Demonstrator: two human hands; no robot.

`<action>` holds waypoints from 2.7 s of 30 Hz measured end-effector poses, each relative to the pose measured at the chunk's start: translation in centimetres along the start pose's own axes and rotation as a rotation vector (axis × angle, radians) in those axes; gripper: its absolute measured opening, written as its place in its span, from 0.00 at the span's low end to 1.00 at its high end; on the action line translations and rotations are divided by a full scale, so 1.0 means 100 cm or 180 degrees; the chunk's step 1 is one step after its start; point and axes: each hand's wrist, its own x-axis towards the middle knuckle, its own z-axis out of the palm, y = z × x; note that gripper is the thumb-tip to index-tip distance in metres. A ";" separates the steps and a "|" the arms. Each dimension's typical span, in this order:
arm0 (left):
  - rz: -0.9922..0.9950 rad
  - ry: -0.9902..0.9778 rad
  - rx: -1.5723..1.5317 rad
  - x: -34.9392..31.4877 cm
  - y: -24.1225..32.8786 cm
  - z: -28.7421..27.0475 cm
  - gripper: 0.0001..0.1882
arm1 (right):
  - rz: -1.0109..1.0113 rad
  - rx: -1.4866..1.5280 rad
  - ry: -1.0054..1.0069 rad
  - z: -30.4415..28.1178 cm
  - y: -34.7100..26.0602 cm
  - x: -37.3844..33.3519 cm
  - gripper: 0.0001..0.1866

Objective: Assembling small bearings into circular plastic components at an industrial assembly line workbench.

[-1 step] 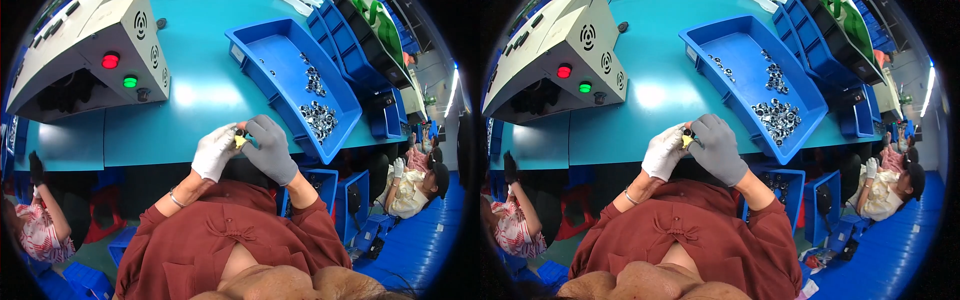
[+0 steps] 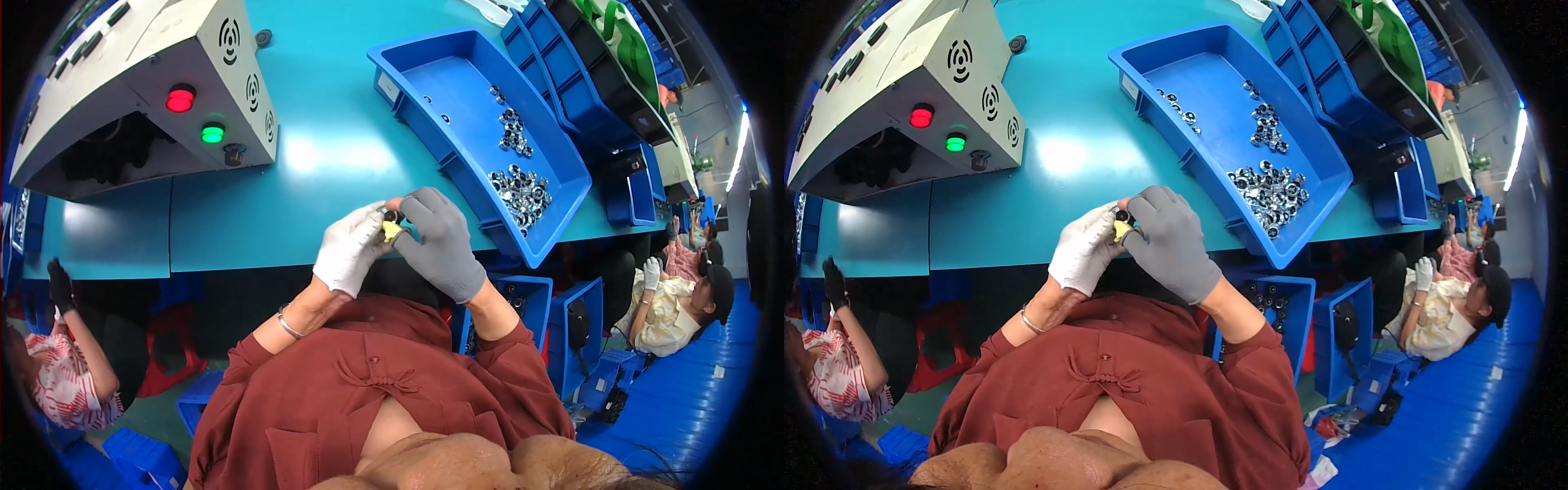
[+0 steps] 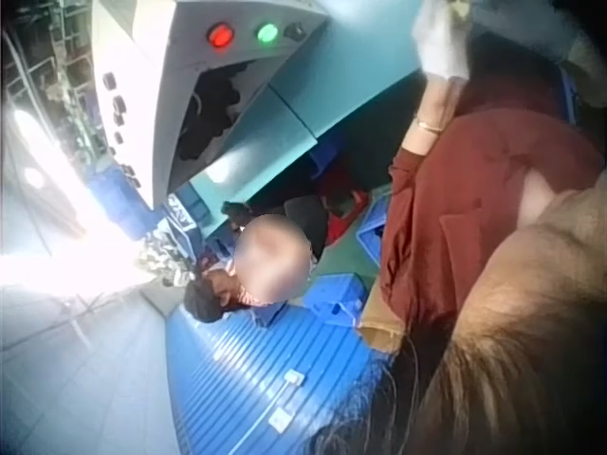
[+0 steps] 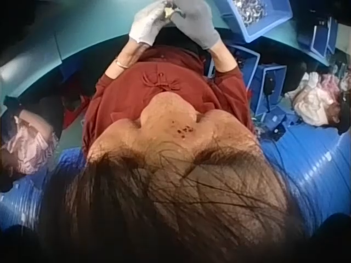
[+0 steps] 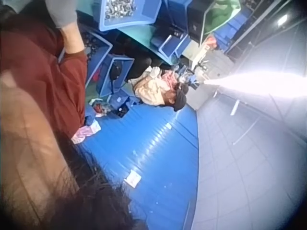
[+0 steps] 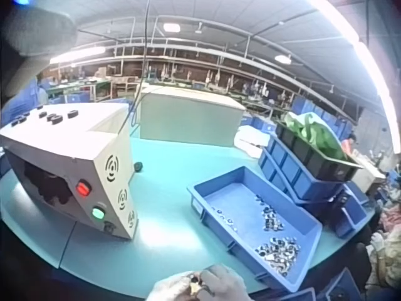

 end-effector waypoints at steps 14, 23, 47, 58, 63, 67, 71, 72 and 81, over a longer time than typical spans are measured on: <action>-0.0005 -0.0074 -0.0498 -0.001 -0.005 0.003 0.15 | -0.0081 0.0601 0.0801 0.013 0.009 -0.003 0.13; 0.0021 0.0314 -0.0267 0.000 -0.004 0.010 0.13 | -0.0432 0.0298 0.0747 0.013 0.011 -0.014 0.15; 0.0783 0.0105 0.0146 -0.007 -0.013 0.018 0.13 | 0.0966 0.2869 0.0470 0.027 0.003 -0.030 0.20; 0.2094 -0.0182 0.1614 -0.012 0.003 0.019 0.14 | 0.0605 0.3037 0.0502 0.027 0.008 -0.032 0.16; 0.2365 -0.0354 0.2089 -0.014 0.007 0.019 0.15 | 0.0309 0.2939 0.0654 0.035 0.006 -0.036 0.21; 0.2666 -0.0264 0.2232 -0.011 0.009 0.022 0.12 | 0.0115 0.2672 0.0801 0.042 0.004 -0.036 0.18; 0.2909 0.0106 0.2009 -0.005 0.003 0.024 0.09 | 0.0865 0.2847 0.1036 0.042 -0.024 -0.029 0.13; 0.2776 0.0232 0.2061 -0.004 0.004 0.024 0.08 | 0.1393 0.2928 0.1101 0.042 -0.031 -0.027 0.13; 0.1243 0.0269 0.0758 0.007 0.001 0.012 0.10 | 0.1538 0.3022 0.1191 0.050 -0.018 -0.017 0.11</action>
